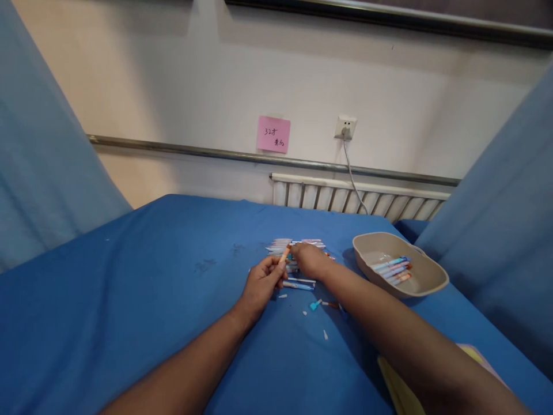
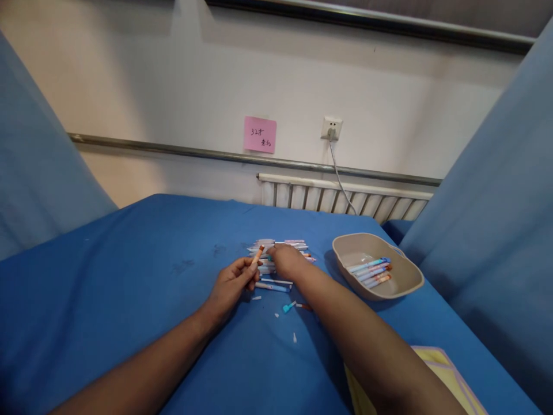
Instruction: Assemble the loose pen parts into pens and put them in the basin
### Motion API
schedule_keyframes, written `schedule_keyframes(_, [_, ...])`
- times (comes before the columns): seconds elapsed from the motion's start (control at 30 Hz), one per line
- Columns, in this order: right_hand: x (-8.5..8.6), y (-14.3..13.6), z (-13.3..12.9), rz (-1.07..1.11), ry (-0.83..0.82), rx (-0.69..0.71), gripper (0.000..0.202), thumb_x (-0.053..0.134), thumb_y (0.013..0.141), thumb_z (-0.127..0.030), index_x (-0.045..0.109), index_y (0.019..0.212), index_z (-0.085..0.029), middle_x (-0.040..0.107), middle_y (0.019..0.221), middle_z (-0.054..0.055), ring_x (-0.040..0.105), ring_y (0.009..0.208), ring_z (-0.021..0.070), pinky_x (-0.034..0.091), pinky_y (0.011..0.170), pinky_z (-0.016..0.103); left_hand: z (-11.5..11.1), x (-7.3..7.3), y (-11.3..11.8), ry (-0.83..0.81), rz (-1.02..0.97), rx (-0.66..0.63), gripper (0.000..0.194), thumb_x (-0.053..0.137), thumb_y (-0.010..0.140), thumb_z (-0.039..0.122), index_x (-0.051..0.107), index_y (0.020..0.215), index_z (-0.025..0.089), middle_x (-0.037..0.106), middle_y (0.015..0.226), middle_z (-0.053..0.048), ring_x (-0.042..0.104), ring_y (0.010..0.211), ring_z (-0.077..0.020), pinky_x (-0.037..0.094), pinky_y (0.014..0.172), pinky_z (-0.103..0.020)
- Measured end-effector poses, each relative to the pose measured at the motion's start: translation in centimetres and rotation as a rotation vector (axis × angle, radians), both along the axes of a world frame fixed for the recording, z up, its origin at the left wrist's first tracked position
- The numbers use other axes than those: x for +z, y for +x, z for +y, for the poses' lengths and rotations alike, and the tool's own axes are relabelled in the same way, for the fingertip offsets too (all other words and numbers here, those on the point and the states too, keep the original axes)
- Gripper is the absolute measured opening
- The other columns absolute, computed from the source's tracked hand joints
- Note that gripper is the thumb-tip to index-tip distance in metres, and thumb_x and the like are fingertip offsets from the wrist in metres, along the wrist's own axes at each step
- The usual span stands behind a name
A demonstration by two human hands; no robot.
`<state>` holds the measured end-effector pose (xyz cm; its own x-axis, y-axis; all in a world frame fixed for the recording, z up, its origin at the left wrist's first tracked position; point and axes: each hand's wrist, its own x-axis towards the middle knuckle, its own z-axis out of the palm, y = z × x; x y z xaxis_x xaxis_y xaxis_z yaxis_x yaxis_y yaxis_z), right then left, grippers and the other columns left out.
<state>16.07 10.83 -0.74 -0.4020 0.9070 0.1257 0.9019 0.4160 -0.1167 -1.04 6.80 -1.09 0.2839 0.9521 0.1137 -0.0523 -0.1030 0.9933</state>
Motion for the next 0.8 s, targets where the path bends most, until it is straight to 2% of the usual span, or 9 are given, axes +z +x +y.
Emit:
schedule_keyframes(0.1, [-0.1, 0.4, -0.2, 0.044, 0.002, -0.093, 0.032, 0.044, 0.088, -0.017, 0.058, 0.117, -0.018, 0.064, 0.114, 0.010, 0.058, 0.104, 0.0197, 0.039, 0.085, 0.025, 0.6, 0.3, -0.5, -0.008, -0.061, 0.077, 0.035, 0.064, 0.071, 0.047, 0.058, 0.080, 0.015, 0.056, 0.061, 0.003, 0.044, 0.044, -0.0064, 0.034, 0.043, -0.017])
schedule_keyframes(0.23, [0.1, 0.1, 0.3, 0.085, -0.021, -0.182, 0.028, 0.044, 0.090, -0.027, 0.061, 0.110, -0.020, 0.067, 0.108, 0.007, 0.061, 0.097, 0.0179, 0.041, 0.078, 0.024, 1.1, 0.5, -1.0, -0.014, -0.128, 0.180, 0.037, 0.066, 0.069, 0.047, 0.059, 0.085, 0.014, 0.055, 0.061, 0.003, 0.043, 0.043, -0.0062, 0.032, 0.041, -0.017])
schedule_keyframes(0.37, [0.2, -1.2, 0.9, 0.097, -0.055, -0.248, 0.026, 0.051, 0.085, -0.035, 0.064, 0.102, -0.020, 0.069, 0.100, 0.008, 0.062, 0.092, 0.0202, 0.042, 0.074, 0.026, 1.1, 0.4, -1.0, -0.005, -0.121, 0.169, 0.035, 0.065, 0.070, 0.047, 0.059, 0.081, 0.014, 0.054, 0.060, 0.003, 0.043, 0.044, -0.0063, 0.032, 0.042, -0.017])
schedule_keyframes(0.47, [0.2, -2.3, 1.3, 0.100, -0.089, -0.293, 0.022, 0.054, 0.082, -0.028, 0.064, 0.099, -0.018, 0.070, 0.095, 0.011, 0.064, 0.088, 0.0222, 0.042, 0.071, 0.027, 0.9, 0.3, -0.8, -0.007, -0.103, 0.142, 0.033, 0.064, 0.071, 0.047, 0.057, 0.074, 0.015, 0.055, 0.059, 0.003, 0.042, 0.043, -0.0061, 0.032, 0.042, -0.017])
schedule_keyframes(0.6, [0.3, -3.0, 1.2, 0.137, -0.116, -0.298, 0.029, 0.054, 0.079, -0.017, 0.061, 0.107, -0.015, 0.070, 0.097, 0.013, 0.064, 0.089, 0.0238, 0.043, 0.073, 0.029, 0.7, 0.3, -0.6, -0.018, -0.078, 0.096, 0.033, 0.065, 0.069, 0.047, 0.057, 0.074, 0.015, 0.055, 0.057, 0.003, 0.043, 0.042, -0.0061, 0.032, 0.042, -0.017])
schedule_keyframes(0.73, [1.0, -2.4, 0.5, 0.245, -0.118, -0.276, 0.037, 0.056, 0.075, -0.011, 0.059, 0.112, -0.015, 0.069, 0.102, 0.012, 0.062, 0.096, 0.0241, 0.042, 0.080, 0.030, 0.4, 0.4, -0.5, -0.013, -0.060, 0.055, 0.034, 0.065, 0.069, 0.047, 0.058, 0.078, 0.015, 0.056, 0.058, 0.003, 0.044, 0.042, -0.0066, 0.032, 0.041, -0.017])
schedule_keyframes(0.8, [1.4, -1.6, -0.5, 0.331, -0.098, -0.284, 0.038, 0.054, 0.077, -0.010, 0.059, 0.114, -0.016, 0.067, 0.108, 0.012, 0.059, 0.102, 0.0231, 0.041, 0.086, 0.031, 0.2, 0.5, -0.4, -0.001, -0.048, 0.039, 0.035, 0.064, 0.070, 0.048, 0.058, 0.079, 0.015, 0.056, 0.058, 0.003, 0.045, 0.043, -0.0067, 0.032, 0.041, -0.017])
